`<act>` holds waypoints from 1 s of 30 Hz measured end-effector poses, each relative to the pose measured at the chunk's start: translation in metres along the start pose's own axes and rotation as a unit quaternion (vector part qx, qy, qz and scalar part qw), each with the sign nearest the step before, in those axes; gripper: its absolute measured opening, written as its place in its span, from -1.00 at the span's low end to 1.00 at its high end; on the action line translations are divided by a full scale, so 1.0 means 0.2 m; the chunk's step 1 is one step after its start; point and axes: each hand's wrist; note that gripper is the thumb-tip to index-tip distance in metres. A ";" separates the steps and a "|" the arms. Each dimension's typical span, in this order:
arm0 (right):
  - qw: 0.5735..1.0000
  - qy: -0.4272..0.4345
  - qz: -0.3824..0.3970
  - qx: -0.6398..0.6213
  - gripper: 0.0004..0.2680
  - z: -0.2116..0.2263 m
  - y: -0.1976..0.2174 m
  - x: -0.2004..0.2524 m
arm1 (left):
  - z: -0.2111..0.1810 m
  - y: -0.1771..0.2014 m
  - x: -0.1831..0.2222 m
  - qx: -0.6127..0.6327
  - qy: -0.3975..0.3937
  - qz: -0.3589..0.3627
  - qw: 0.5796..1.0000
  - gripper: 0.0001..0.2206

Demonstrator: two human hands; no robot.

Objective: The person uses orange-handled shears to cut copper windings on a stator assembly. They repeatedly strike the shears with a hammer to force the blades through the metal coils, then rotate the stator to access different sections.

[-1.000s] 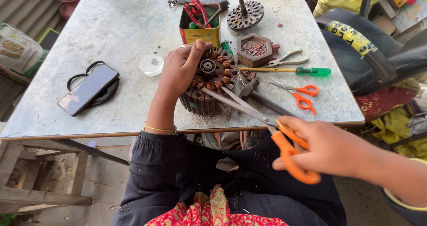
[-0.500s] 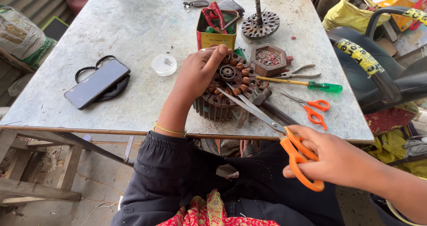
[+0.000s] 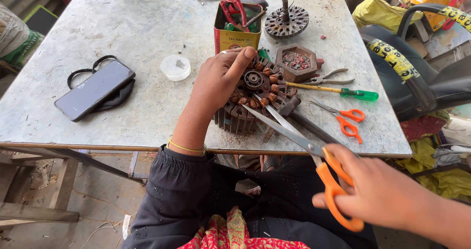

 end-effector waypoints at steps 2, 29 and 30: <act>0.998 -0.021 0.027 -0.046 -0.29 0.03 0.01 0.06 | 0.00 0.01 0.00 -0.001 -0.026 -0.007 1.000 -0.39; 0.796 0.119 0.224 -0.549 -0.46 -0.25 -0.07 -0.12 | 0.02 -0.01 0.00 -0.027 -0.037 -0.012 0.999 -0.39; 0.825 0.107 0.208 -0.514 -0.46 -0.25 -0.04 -0.13 | 0.02 -0.01 0.00 -0.029 -0.021 -0.006 0.999 -0.41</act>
Point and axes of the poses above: each hand's wrist, its own x-axis away from the middle knuckle, its own y-axis out of the back of the hand, z = x × y, and after that the axes turned 4 degrees about x, right-handed
